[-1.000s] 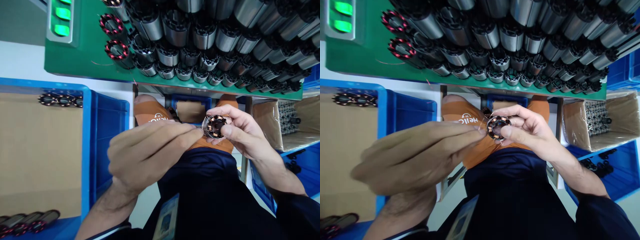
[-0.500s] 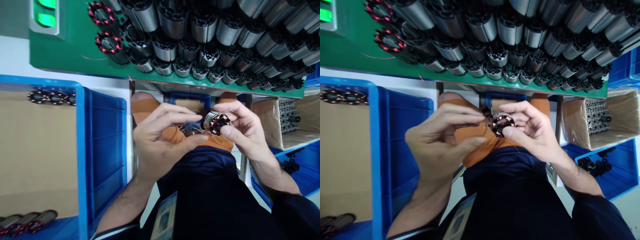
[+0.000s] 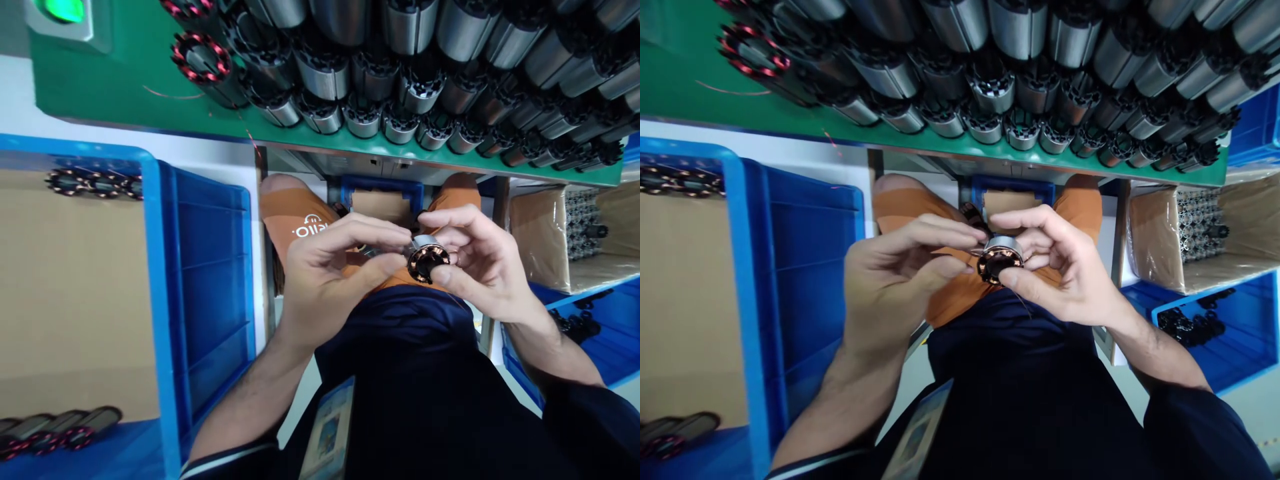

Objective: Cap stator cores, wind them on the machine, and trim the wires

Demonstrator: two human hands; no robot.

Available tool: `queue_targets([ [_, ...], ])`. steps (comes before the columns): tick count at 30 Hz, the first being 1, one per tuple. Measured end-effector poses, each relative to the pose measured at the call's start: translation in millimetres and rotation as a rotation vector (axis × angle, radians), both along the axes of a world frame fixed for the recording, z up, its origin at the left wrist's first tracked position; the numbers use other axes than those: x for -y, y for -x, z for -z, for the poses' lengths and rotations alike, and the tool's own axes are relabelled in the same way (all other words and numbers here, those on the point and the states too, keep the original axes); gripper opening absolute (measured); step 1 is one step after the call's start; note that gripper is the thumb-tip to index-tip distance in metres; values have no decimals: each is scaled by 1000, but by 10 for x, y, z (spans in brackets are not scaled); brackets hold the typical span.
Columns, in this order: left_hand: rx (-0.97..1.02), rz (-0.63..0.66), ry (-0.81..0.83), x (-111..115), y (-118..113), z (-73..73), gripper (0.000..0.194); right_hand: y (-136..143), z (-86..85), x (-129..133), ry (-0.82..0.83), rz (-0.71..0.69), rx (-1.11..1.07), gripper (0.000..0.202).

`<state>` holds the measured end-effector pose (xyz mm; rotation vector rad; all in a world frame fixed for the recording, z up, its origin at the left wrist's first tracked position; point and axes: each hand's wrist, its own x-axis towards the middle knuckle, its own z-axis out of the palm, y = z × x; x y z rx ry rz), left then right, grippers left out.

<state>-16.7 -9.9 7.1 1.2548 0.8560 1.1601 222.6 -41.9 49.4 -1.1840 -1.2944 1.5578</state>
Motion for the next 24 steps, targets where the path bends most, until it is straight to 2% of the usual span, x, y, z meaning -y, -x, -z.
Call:
queue_targets([
  [2,-37,17,-43,-14,-2,-137,5,21,35,-7,-37,-7,15,54],
  [4,-76,35,-40,0,-17,-163,6,30,42,-8,-56,-5,18,53],
  [6,-75,96,16,33,-32,-64,10,19,27,3,-55,-9,12,52],
  [9,-48,159,196,81,-28,200,28,-18,-15,30,-30,-8,2,54],
  [11,-69,58,189,93,2,320,28,-35,-36,41,-10,-4,11,57],
  [12,-82,-10,101,93,22,335,25,-36,-41,41,0,-4,22,59],
  [13,-97,-66,-30,88,43,317,29,-30,-40,37,8,-9,31,60],
  [14,-125,-98,-173,82,62,268,44,-19,-35,29,12,-18,31,62],
  [16,-226,-75,-411,69,90,112,73,11,-17,4,16,-59,9,63],
  [17,-292,-37,-477,65,100,26,76,27,-9,-11,18,-87,-7,64],
  [19,-411,19,-501,66,117,-114,61,47,-4,-44,10,-130,-19,68],
  [21,-458,35,-484,76,130,-177,55,51,-12,-80,-29,-118,37,71],
  [22,-474,34,-480,83,134,-179,61,47,-19,-97,-75,-93,82,67],
  [24,-497,-2,-532,95,128,-147,76,35,-25,-122,-182,-33,166,42],
])
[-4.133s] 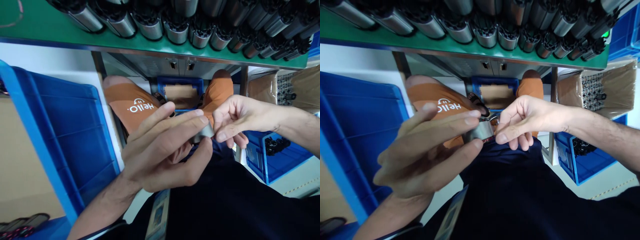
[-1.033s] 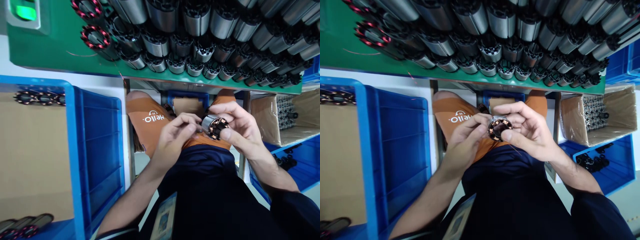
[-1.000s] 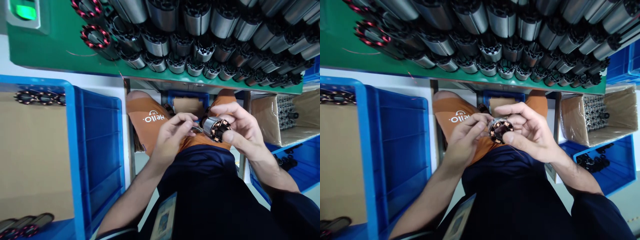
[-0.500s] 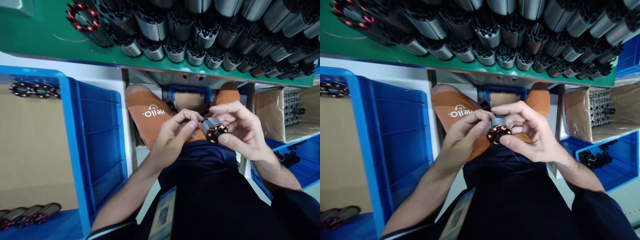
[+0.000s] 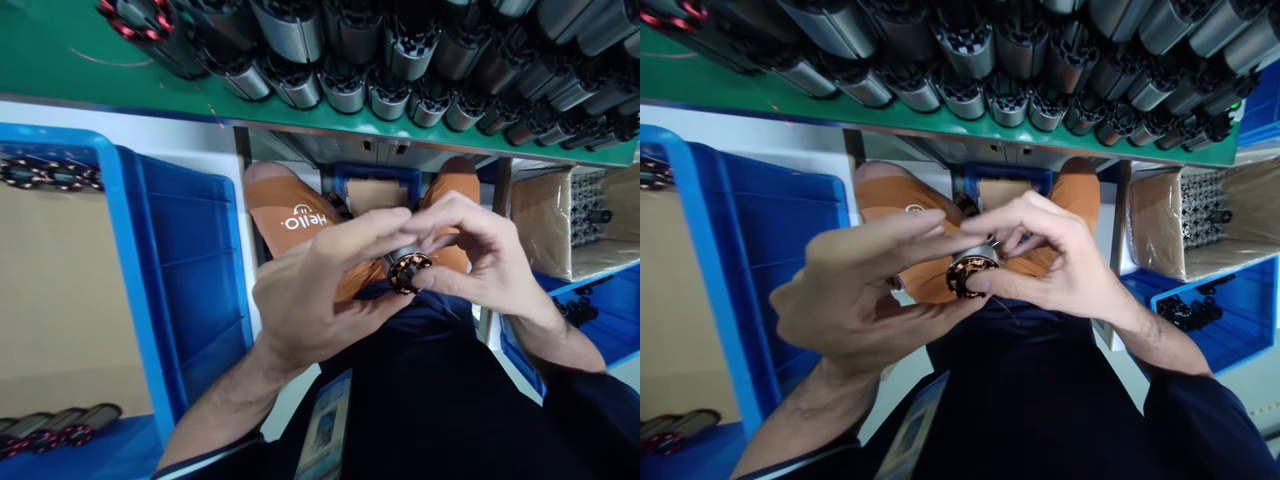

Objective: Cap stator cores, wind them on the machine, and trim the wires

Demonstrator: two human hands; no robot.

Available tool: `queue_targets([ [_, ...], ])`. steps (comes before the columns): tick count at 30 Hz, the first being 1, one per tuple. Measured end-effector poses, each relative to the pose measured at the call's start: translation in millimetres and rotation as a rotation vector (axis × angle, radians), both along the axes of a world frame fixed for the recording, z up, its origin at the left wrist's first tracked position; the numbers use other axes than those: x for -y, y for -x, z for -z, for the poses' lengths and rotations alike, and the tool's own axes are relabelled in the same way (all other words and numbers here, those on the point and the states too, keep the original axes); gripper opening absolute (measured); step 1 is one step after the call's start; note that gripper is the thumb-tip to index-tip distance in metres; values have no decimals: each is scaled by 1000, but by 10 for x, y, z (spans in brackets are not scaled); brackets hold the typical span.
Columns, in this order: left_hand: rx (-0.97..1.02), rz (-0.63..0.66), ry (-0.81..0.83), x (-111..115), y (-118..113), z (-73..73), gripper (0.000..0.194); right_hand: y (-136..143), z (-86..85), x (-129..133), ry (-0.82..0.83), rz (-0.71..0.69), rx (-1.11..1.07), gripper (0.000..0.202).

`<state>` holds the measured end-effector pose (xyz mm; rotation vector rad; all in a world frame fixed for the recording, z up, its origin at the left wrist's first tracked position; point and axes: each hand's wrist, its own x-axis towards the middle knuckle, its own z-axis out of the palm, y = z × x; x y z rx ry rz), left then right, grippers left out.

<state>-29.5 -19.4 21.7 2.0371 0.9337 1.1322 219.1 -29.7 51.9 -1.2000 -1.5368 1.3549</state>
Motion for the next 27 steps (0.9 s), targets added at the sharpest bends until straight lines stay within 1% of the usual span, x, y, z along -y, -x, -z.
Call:
queue_targets([
  [1,2,-8,-52,4,-10,23,78,-5,5,-5,-41,30,26,27],
  [2,12,-21,-102,7,-24,44,73,-9,15,-5,-64,62,39,18],
  [4,18,-64,-125,6,-59,64,50,-11,52,9,-62,161,32,17],
  [5,20,-94,-92,3,-78,61,39,-8,76,21,-62,232,12,18],
  [6,23,-135,-43,-2,-96,52,32,-1,101,35,-69,307,-12,18],
  [8,22,-221,62,-16,-130,28,29,29,152,67,-103,424,-52,20],
  [9,22,-243,95,-24,-145,19,31,53,175,85,-123,445,-56,20],
  [10,28,-263,103,-33,-159,16,33,83,196,106,-148,431,-51,19],
  [13,37,-274,80,-47,-187,37,37,180,245,167,-253,295,-43,25],
  [14,53,-284,61,-47,-191,48,37,201,254,180,-278,267,-44,22],
  [16,52,-280,58,-42,-194,63,35,206,254,187,-288,262,-27,10],
  [17,40,-264,67,-41,-196,68,33,189,245,180,-279,269,-6,7],
  [19,19,-224,69,-50,-212,85,30,131,210,151,-277,263,46,8],
  [22,86,-175,6,-104,-273,150,34,68,135,110,-313,258,102,11],
  [24,147,-160,-97,-159,-319,200,35,95,92,110,-233,294,84,15],
  [25,159,-159,-152,-184,-334,214,33,132,80,120,-149,320,44,17],
  [27,126,-155,-184,-216,-342,209,27,234,79,157,52,332,-90,21],
])
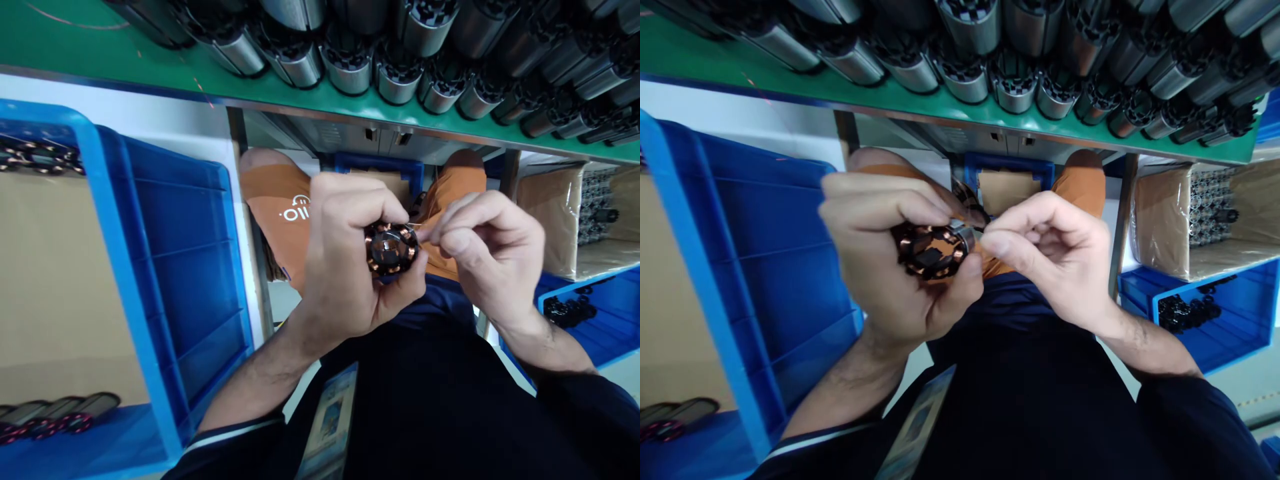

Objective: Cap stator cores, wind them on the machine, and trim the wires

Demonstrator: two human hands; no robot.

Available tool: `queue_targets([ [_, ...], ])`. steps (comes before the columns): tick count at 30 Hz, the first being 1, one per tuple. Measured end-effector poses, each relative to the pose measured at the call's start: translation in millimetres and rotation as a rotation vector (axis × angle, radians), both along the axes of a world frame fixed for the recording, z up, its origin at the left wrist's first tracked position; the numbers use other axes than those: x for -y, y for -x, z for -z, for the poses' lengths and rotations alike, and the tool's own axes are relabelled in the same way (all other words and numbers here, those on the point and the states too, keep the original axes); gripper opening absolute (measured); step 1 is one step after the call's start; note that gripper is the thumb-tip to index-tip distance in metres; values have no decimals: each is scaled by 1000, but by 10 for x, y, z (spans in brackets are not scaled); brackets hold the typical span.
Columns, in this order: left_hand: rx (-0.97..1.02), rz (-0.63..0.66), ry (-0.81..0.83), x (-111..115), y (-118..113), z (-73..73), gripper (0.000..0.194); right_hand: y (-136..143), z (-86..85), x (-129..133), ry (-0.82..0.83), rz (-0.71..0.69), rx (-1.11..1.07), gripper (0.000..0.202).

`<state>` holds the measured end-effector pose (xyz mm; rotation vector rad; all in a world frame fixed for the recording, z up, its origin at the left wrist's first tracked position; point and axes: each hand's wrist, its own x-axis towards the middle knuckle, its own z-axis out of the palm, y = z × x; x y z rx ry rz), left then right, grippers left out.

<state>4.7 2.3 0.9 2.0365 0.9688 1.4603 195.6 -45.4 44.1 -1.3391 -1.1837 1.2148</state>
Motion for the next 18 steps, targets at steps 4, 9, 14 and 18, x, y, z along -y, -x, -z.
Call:
queue_targets([
  [4,-60,-55,142,42,38,-45,49,190,81,84,152,-31,-263,37],
  [9,-103,-72,21,159,51,32,38,231,188,104,143,30,-294,27],
  [14,-120,-50,-19,185,64,-55,16,3,32,-46,1,-112,-61,11],
  [18,57,197,459,126,156,-102,17,-273,-295,-267,-199,-362,334,3],
])
